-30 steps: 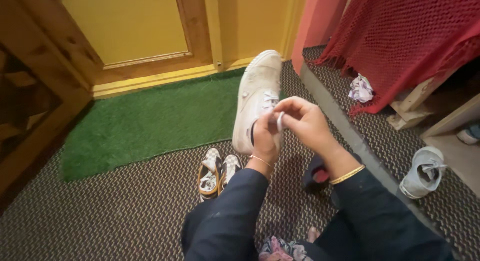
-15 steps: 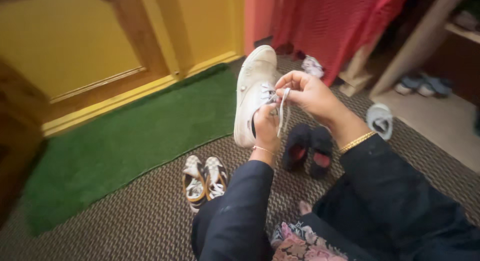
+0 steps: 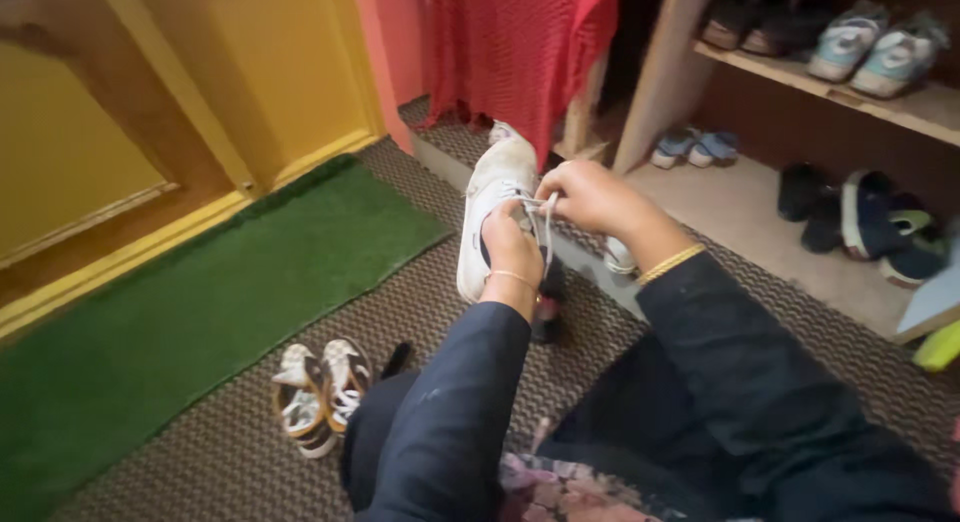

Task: The person sits on the floor and laces a pair of white sneakers by hand, threading the laces through the eyelets and tying them. The person then places the shoes on the floor near a shoe rack.

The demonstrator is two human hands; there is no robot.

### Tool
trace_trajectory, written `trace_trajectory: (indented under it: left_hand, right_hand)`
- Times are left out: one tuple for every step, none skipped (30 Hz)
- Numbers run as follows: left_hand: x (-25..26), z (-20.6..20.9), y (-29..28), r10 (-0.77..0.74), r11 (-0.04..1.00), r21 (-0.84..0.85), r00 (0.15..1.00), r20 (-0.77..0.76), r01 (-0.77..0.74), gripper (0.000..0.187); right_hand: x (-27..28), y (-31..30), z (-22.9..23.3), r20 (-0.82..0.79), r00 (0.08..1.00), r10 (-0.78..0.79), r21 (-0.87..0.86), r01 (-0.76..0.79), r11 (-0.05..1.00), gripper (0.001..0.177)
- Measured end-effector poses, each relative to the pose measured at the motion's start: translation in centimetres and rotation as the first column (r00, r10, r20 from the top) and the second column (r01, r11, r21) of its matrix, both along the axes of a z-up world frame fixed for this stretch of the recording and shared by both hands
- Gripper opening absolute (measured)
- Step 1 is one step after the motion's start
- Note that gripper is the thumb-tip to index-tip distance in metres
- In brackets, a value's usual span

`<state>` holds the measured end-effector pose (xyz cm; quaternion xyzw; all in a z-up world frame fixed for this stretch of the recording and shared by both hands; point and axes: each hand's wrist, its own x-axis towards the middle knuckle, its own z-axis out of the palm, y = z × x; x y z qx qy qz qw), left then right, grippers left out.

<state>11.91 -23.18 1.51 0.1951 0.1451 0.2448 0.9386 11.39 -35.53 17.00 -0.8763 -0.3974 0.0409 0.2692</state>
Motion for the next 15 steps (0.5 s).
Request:
trace_trajectory:
  left_hand:
    - [1.8, -0.5, -1.1, 0.0, 1.0, 0.003, 0.999, -0.05, 0.0, 0.018]
    - [3.3, -1.4, -2.6, 0.029, 0.997, 0.08, 0.997, -0.066, -0.023, 0.017]
    - [4.6, -2.2, -4.2, 0.063, 0.986, 0.158, 0.995, -0.077, -0.05, 0.016]
    - [5.8, -3.1, -5.7, 0.098, 0.969, 0.236, 0.992, -0.085, -0.075, 0.016]
    - [6.8, -4.1, -6.9, 0.121, 0.919, 0.391, 0.979, -0.164, -0.048, 0.019]
    - [7.7, -5.2, -8.0, 0.156, 0.846, 0.533, 0.959, -0.237, -0.006, 0.023]
    - [8.9, -6.0, -9.1, 0.199, 0.747, 0.663, 0.935, -0.294, 0.049, 0.027]
    - [9.9, -6.9, -10.4, 0.141, 0.808, 0.583, 0.933, -0.33, 0.084, 0.025]
    - [10.5, -8.1, -11.8, 0.073, 0.857, 0.499, 0.926, -0.37, 0.132, 0.024]
    - [11.5, -9.1, -12.9, 0.052, 0.87, 0.467, 0.912, -0.408, 0.159, 0.024]
    - [12.4, -10.3, -14.3, 0.026, 0.882, 0.43, 0.893, -0.448, 0.191, 0.024]
    - [13.2, -11.6, -15.8, -0.001, 0.893, 0.392, 0.873, -0.488, 0.22, 0.023]
    - [14.1, -12.7, -17.4, -0.064, 0.922, 0.308, 0.875, -0.48, 0.236, 0.022]
    - [14.9, -13.7, -18.9, -0.126, 0.942, 0.22, 0.875, -0.467, 0.253, 0.021]
    - [15.5, -14.6, -20.4, -0.184, 0.956, 0.125, 0.873, -0.451, 0.266, 0.02]
  right_hand:
    - [1.3, -1.0, -0.9, -0.082, 0.991, -0.105, -0.105, 0.096, 0.99, 0.019]
    - [2.6, -2.2, -2.0, 0.012, 0.998, -0.064, -0.039, 0.064, 0.997, 0.019]
    - [3.9, -3.1, -3.1, 0.112, 0.993, -0.024, 0.025, 0.022, 0.999, 0.019]
    - [5.3, -4.2, -4.1, 0.212, 0.977, 0.01, 0.083, -0.028, 0.996, 0.019]
    - [6.5, -5.5, -5.4, 0.2, 0.979, -0.032, 0.095, 0.013, 0.995, 0.018]
    - [7.5, -6.9, -6.8, 0.187, 0.98, -0.074, 0.107, 0.054, 0.993, 0.016]
    - [8.7, -8.3, -7.8, 0.177, 0.976, -0.123, 0.126, 0.101, 0.987, 0.015]
    - [9.9, -9.8, -8.5, 0.106, 0.981, -0.164, 0.067, 0.157, 0.985, 0.015]
    - [10.6, -11.3, -9.5, 0.026, 0.976, -0.217, 0.004, 0.217, 0.976, 0.016]
    - [11.4, -12.6, -10.3, -0.053, 0.961, -0.273, -0.061, 0.27, 0.961, 0.016]
    - [12.2, -14.2, -11.2, -0.074, 0.938, -0.338, -0.055, 0.335, 0.941, 0.015]
    - [13.0, -15.7, -12.1, -0.095, 0.911, -0.401, -0.05, 0.398, 0.916, 0.015]
    - [13.8, -17.2, -12.9, -0.112, 0.88, -0.461, -0.054, 0.458, 0.887, 0.014]
    - [14.3, -18.5, -13.9, -0.08, 0.884, -0.461, 0.005, 0.462, 0.887, 0.015]
    - [14.8, -19.7, -14.9, -0.046, 0.888, -0.458, 0.058, 0.46, 0.886, 0.015]
